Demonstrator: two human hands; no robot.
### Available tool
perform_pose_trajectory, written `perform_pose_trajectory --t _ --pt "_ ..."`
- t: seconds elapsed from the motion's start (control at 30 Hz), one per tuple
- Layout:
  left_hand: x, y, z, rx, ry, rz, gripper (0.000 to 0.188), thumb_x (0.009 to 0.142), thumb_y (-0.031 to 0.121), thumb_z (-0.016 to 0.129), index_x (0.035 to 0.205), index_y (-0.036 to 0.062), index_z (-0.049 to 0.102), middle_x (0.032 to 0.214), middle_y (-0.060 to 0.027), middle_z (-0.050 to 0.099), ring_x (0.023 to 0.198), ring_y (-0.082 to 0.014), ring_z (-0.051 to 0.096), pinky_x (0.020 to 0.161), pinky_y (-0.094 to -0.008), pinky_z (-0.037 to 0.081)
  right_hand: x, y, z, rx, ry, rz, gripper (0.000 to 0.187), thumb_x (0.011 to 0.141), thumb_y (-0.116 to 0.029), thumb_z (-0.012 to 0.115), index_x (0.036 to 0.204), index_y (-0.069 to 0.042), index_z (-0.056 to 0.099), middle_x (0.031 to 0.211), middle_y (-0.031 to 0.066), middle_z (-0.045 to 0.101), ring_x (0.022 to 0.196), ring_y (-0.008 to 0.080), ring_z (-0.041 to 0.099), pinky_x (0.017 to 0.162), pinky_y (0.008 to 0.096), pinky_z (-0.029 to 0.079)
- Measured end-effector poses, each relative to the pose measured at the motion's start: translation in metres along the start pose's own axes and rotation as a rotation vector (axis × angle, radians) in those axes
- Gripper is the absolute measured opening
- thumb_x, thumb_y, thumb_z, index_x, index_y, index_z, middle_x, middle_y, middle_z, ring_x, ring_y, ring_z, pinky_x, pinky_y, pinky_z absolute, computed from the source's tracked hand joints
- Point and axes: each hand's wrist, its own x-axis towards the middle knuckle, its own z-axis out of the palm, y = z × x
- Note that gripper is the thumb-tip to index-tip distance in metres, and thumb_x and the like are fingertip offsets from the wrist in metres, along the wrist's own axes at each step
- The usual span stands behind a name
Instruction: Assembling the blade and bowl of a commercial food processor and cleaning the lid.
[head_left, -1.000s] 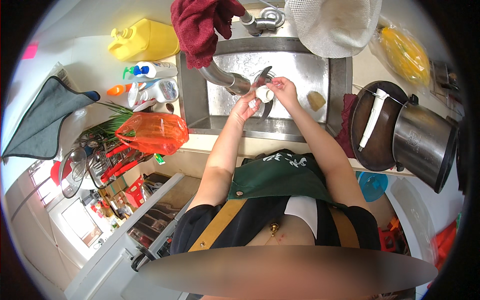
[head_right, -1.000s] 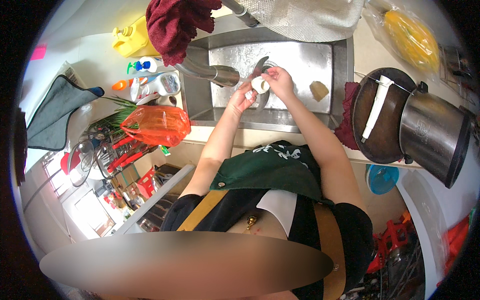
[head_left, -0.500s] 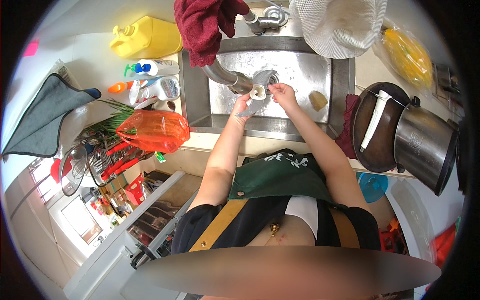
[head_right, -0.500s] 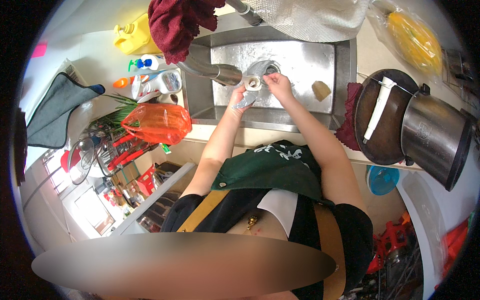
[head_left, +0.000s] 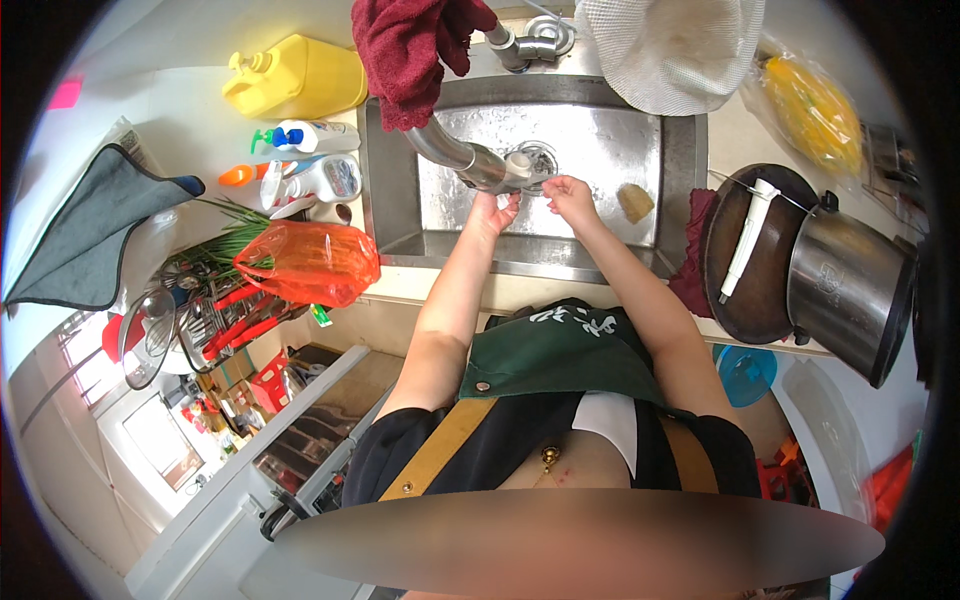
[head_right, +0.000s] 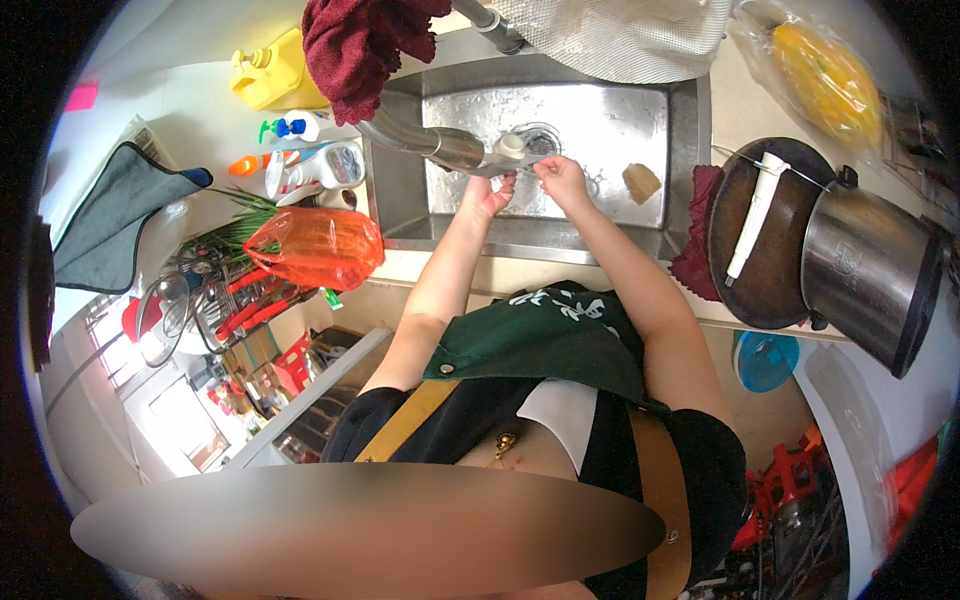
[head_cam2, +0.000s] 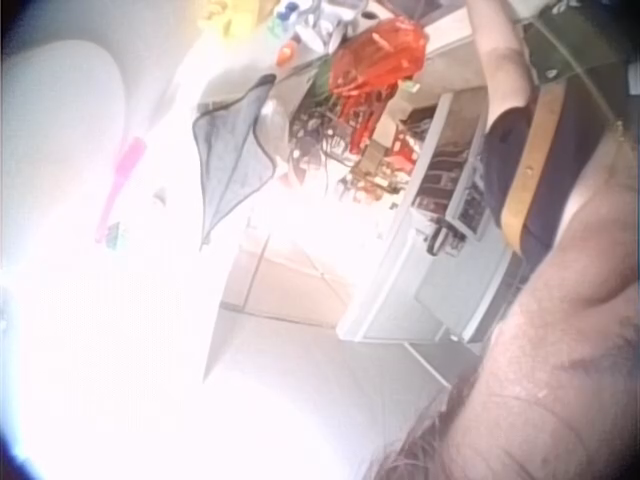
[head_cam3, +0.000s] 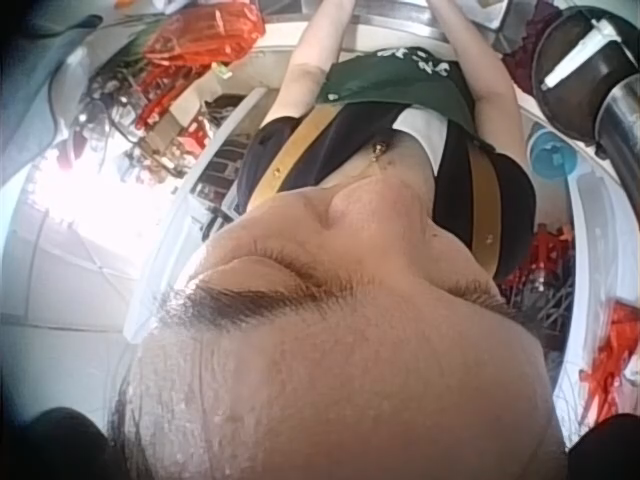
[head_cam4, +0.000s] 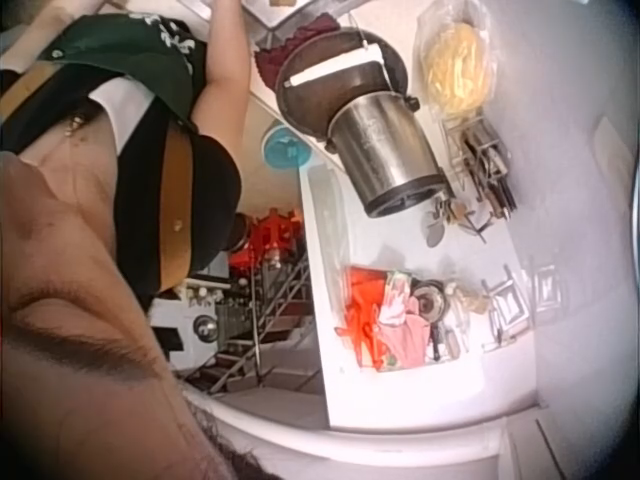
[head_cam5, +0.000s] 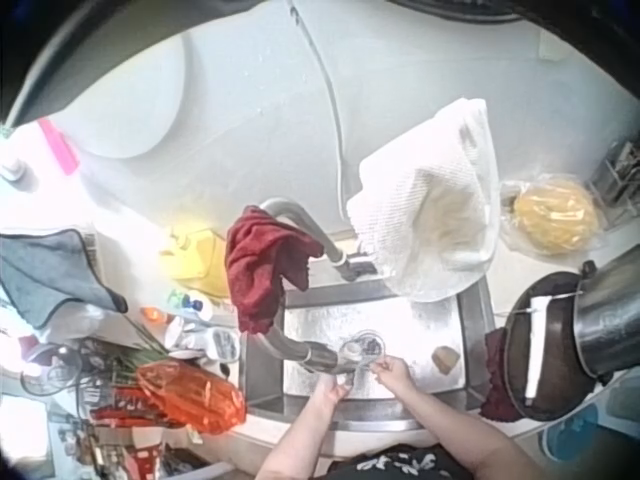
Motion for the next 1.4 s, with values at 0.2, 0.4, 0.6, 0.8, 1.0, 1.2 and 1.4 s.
perform_pose_trajectory --t 0.2,0.4,0.6,0.8,1.0,1.2,1.4 --pt "0.001 -0.006 0.003 0.107 0.040 0.036 0.026 0.081 0.029 0.044 0.095 0.0077 0.049 0.074 -0.0080 0.055 0.054 -0.0128 0.051 0.039 -0.0184 0.039 -0.004 0.008 0.003 -0.143 -0.037 -0.283 0.029 0.079 -0.013 0.052 0.107 -0.009 0.051 0.070 0.0052 0.056 0.059 0.0112 0.051 0.054 0.0218 0.042" --pt "0.001 -0.010 0.010 -0.020 0.013 0.056 0.023 0.080 0.027 0.044 0.093 0.0088 0.050 0.075 -0.0033 0.056 0.056 -0.0106 0.052 0.042 -0.0179 0.041 -0.021 0.000 0.008 -0.648 -0.102 -0.453 0.042 0.077 -0.007 0.049 0.116 -0.019 0.044 0.085 0.0136 0.053 0.075 0.0247 0.052 0.070 0.0296 0.042" --pt "0.010 -0.007 0.003 0.011 -0.074 0.056 0.025 0.084 0.025 0.038 0.095 0.0048 0.047 0.082 -0.0066 0.055 0.067 -0.0146 0.055 0.050 -0.0240 0.046 -0.024 -0.011 0.012 -0.621 -0.207 -0.522 0.046 0.077 -0.005 0.047 0.121 -0.014 0.038 0.091 0.0136 0.051 0.076 0.0243 0.053 0.070 0.0284 0.042" --pt "0.024 -0.017 0.000 0.096 0.115 0.195 0.027 0.085 0.024 0.030 0.098 0.0048 0.043 0.089 -0.0099 0.047 0.077 -0.0171 0.050 0.054 -0.0293 0.046 -0.025 -0.003 0.029 -0.467 -0.245 -0.487 0.048 0.075 -0.006 0.048 0.121 -0.015 0.038 0.085 0.0124 0.053 0.075 0.0233 0.054 0.067 0.0304 0.043" --pt "0.004 -0.006 0.002 0.573 0.414 0.323 0.029 0.079 0.029 0.046 0.089 0.0019 0.051 0.076 -0.0098 0.053 0.062 -0.0230 0.055 0.056 -0.0361 0.047 0.000 -0.030 0.004 -0.343 -0.323 -0.444 0.045 0.078 -0.005 0.051 0.121 -0.009 0.038 0.091 0.0046 0.052 0.075 0.0071 0.050 0.064 0.0200 0.041" --pt "-0.024 0.004 0.005 1.574 0.574 1.026 0.029 0.063 0.026 0.065 0.076 0.0016 0.056 0.075 -0.0180 0.057 0.072 -0.0358 0.055 0.063 -0.0410 0.044 0.073 -0.139 -0.019 -0.259 0.166 -0.762 0.055 0.075 -0.017 0.058 0.118 0.005 0.033 0.109 0.0140 0.046 0.090 0.0177 0.049 0.078 0.0292 0.039" --pt "-0.052 0.024 -0.002 1.882 0.575 1.104 0.017 0.061 0.012 0.063 0.075 0.0030 0.056 0.088 -0.0152 0.049 0.066 -0.0329 0.054 0.058 -0.0400 0.045 0.111 -0.203 -0.013 -0.091 -0.233 -0.440 0.065 0.075 -0.023 0.057 0.123 0.006 0.024 0.117 0.0204 0.041 0.107 0.0237 0.042 0.090 0.0280 0.031"
